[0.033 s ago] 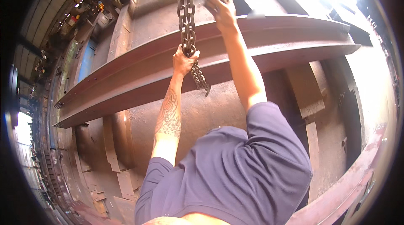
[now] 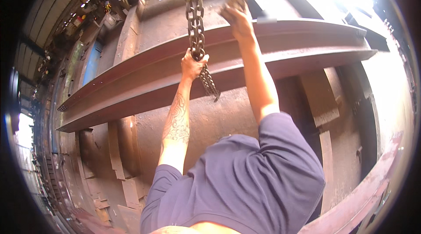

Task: The person uses a remote control to operate a crane and guide large curved metal sheets suspended by chains. They walk alongside the load, adjusting its position and orientation, then place the sheet onto a stack on the floor.

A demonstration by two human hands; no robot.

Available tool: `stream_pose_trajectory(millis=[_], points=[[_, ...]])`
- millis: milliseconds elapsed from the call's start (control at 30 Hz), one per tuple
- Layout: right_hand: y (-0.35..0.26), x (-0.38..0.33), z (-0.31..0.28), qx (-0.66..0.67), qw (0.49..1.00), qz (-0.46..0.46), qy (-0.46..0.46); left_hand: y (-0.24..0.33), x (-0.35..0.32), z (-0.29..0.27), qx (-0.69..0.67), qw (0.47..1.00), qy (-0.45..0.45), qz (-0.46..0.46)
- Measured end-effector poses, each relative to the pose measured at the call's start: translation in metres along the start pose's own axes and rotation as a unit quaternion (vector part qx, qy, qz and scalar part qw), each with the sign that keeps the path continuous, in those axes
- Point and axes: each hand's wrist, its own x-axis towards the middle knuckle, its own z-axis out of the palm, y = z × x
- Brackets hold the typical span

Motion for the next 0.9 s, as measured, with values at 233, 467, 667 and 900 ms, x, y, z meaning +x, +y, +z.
stream_pose_trajectory(millis=[233,467,667,900], points=[[-0.013,-0.073,-0.067,-0.129,0.962,0.157,0.180,-0.049,0.059,-0.006,0.054,0.998,0.020,-0.025],[0.006,-0.112,-0.051,-0.161,0.945,0.281,0.046,-0.063,0.069,-0.007,-0.124,0.992,0.013,-0.014],[0.025,-0.079,0.005,-0.214,0.940,0.237,-0.117,-0.067,0.077,-0.016,-0.237,0.964,-0.121,0.001],[0.059,-0.050,0.038,-0.375,0.849,0.269,-0.258,-0.093,0.066,-0.023,-0.226,0.951,-0.208,-0.023]])
